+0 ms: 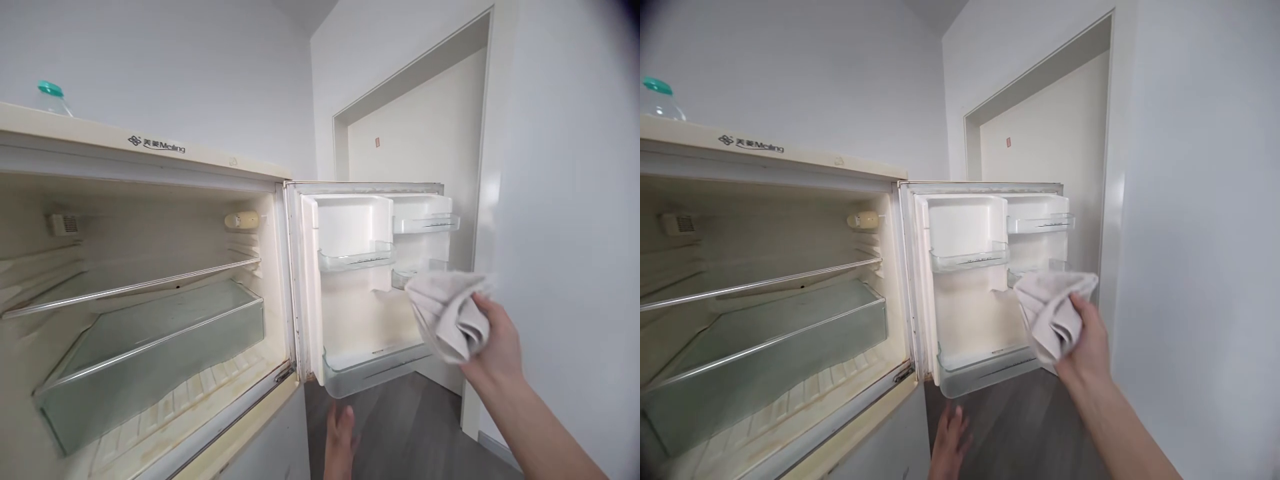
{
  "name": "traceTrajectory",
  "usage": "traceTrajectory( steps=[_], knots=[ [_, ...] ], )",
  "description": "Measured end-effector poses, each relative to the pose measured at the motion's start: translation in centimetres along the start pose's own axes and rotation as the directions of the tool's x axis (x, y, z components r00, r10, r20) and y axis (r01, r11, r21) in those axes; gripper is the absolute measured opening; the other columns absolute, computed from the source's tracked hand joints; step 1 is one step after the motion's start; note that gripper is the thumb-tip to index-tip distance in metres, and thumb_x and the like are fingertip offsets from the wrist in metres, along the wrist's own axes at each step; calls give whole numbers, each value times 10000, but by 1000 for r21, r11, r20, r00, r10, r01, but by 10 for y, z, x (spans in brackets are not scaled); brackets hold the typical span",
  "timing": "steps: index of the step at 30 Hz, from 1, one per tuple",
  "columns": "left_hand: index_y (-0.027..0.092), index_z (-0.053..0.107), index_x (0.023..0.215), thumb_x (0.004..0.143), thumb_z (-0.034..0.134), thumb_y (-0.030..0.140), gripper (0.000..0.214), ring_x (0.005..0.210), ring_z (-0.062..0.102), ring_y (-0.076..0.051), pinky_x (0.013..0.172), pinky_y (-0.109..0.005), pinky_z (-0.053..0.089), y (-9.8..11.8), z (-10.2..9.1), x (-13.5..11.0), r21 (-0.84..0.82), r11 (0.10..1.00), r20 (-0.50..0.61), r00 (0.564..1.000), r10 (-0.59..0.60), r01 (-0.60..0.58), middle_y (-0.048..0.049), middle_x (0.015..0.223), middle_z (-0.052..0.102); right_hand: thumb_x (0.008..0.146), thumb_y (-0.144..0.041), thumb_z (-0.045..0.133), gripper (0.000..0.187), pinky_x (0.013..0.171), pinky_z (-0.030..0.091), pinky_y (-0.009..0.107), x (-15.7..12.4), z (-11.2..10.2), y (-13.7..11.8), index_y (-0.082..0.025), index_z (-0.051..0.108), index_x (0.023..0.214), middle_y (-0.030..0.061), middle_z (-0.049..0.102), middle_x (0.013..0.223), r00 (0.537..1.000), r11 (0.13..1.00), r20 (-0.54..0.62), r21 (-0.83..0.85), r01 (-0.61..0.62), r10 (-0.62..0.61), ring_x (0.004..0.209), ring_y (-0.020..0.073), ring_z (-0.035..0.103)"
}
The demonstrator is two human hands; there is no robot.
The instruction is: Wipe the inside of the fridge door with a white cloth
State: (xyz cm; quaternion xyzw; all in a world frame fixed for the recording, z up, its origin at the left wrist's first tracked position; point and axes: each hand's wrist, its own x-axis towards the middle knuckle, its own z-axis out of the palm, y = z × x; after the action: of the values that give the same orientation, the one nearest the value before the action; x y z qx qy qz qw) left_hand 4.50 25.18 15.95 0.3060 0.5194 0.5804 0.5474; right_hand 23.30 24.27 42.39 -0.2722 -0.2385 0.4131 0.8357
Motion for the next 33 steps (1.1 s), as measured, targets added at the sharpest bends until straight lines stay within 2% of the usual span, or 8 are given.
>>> traceTrajectory(
  steps=[2,5,7,11,13,21,30,33],
  knots=[
    [208,274,1415,788,526,606,784,1348,467,-256,1033,-360,499,26,28,4,-289,955,114,993,-30,62,-153,1552,346,764,-365,571,257,950,510,430,11,42,-2,-224,611,975,45,657,1052,977,980,77,17,200,-201,1074,243,613],
    [228,257,1395,748,584,600,814,1407,380,-259,1129,-393,420,50,55,2,-465,880,19,995,-98,95,-115,1581,292,852,-443,476,462,1057,403,455,24,96,-2,-209,502,1250,87,550,1294,816,821,187,-72,566,-547,1231,248,511],
    [237,327,1344,732,600,607,766,1422,353,-255,1170,-406,365,55,62,0,-479,873,-18,993,-115,92,-101,1571,312,893,-444,418,535,1119,309,478,29,127,-4,-200,388,1368,94,483,1371,626,608,278,-157,778,-729,1316,257,423],
    [253,356,1317,714,619,607,747,1412,367,-263,1160,-414,371,54,60,-1,-463,880,-35,989,-140,108,-96,1555,339,985,-376,276,527,1182,171,447,31,181,-10,-129,211,1446,131,259,1532,86,-18,532,-188,982,-842,1453,204,144],
    [261,367,1309,722,624,582,716,1393,393,-260,1151,-422,376,55,58,-2,-468,876,-16,990,-141,117,-92,1540,362,1000,-370,240,519,1185,152,441,31,205,-11,-114,206,1450,138,208,1554,-53,-230,646,-193,954,-762,1464,192,69],
    [305,247,1352,637,634,695,902,1279,519,-274,977,-377,501,69,48,-10,-473,859,-44,969,-243,194,-125,1462,433,937,-347,407,551,1172,101,536,47,257,32,-80,371,1417,133,312,1524,-108,-436,978,20,900,-178,1446,298,139],
    [266,266,1354,511,701,733,1057,1095,594,-263,756,-334,534,73,37,-11,-386,893,-97,953,-288,230,-139,1311,531,893,-305,462,389,1155,168,488,26,255,43,-23,659,1074,115,672,1083,-176,-571,968,246,783,176,1295,289,417],
    [276,296,1330,501,682,761,1035,1097,578,-263,743,-334,543,73,32,-13,-368,902,-121,950,-289,227,-125,1317,503,844,-293,558,352,1160,198,430,9,249,41,9,705,951,164,694,941,-148,-555,924,334,762,354,1130,295,541]
  ],
)
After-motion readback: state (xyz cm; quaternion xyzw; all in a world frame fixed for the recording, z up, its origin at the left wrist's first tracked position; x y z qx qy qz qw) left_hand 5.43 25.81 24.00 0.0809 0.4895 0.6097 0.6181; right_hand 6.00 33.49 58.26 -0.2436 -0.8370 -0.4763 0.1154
